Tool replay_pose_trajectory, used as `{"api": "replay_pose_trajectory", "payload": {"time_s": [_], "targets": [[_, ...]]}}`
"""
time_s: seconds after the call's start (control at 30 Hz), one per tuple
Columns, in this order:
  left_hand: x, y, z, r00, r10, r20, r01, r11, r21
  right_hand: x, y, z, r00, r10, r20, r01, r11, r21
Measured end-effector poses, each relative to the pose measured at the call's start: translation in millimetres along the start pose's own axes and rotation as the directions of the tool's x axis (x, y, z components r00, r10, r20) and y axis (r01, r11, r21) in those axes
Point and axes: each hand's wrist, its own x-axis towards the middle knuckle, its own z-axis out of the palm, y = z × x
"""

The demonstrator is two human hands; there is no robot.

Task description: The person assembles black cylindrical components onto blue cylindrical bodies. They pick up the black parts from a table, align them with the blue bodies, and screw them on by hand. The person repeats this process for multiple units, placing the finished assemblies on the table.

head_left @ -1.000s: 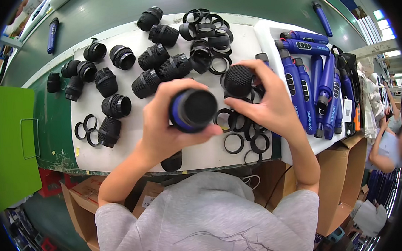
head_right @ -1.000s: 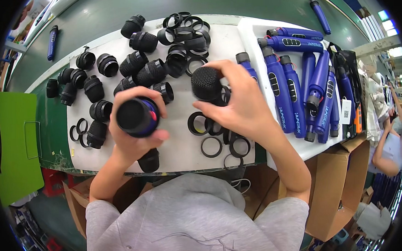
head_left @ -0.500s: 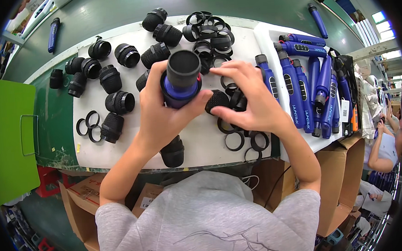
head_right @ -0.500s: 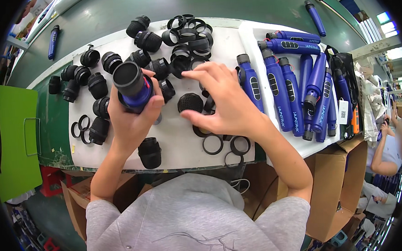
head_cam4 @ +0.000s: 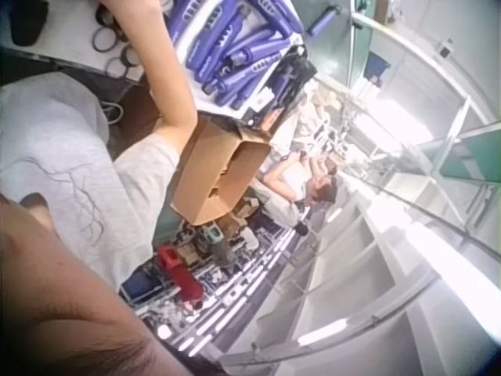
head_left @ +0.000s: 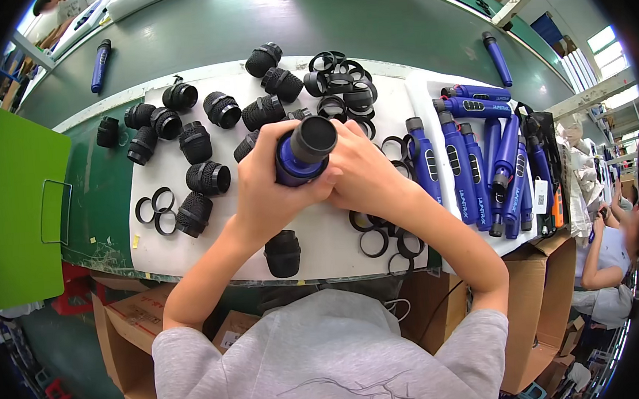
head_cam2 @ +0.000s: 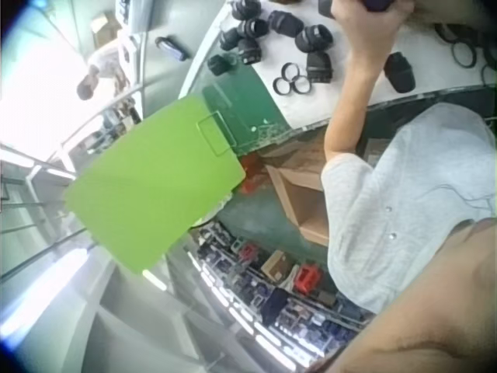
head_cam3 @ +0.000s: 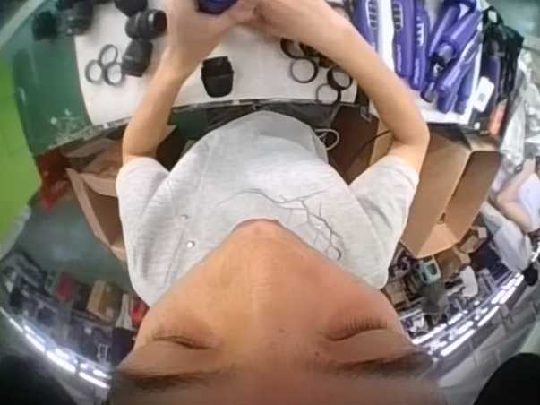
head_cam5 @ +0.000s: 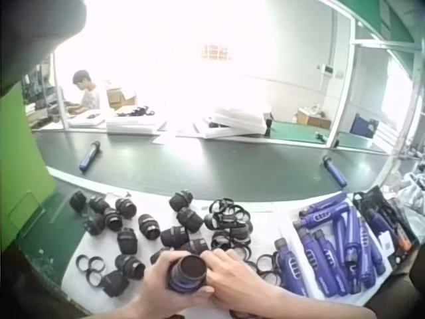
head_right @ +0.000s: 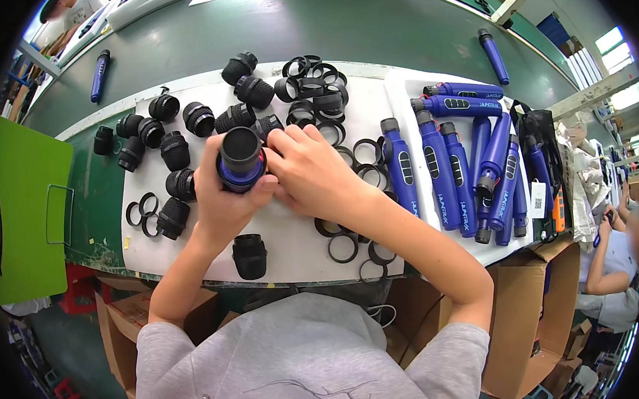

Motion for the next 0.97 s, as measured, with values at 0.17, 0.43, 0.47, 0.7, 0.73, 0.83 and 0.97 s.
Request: {"api": "replay_pose_trajectory", "payload": {"time_s": [0.17,0.43,0.47,0.7,0.73,0.83,0.97], "targets": [[-2,7,5,0.996,0.090,0.020,-0.090,0.996,0.010,-4,6,-20,0.990,0.118,-0.074,-0.112,0.990,0.081],[4,15,4,0.993,0.059,0.103,-0.048,0.993,-0.106,-27,22,-77,0.802,0.588,-0.108,-0.242,0.486,0.840],[5,16,4,0.990,0.077,0.120,-0.066,0.994,-0.090,-27,18,-79,0.806,0.580,-0.120,-0.169,0.420,0.892],[8,17,1,0.974,0.102,0.203,-0.097,0.995,-0.037,-38,-10,-74,0.871,0.433,-0.231,0.095,0.314,0.945],[7,19,-1,0.973,0.091,0.214,-0.087,0.996,-0.029,-38,-2,-71,0.923,0.239,-0.300,0.154,0.485,0.861],[7,16,-1,0.960,0.122,0.252,-0.113,0.992,-0.049,-43,-3,-73,0.948,0.189,-0.256,0.082,0.634,0.769],[5,15,2,0.960,0.119,0.255,-0.096,0.991,-0.097,-44,-10,-74,0.962,0.209,-0.176,-0.025,0.709,0.705]]}}
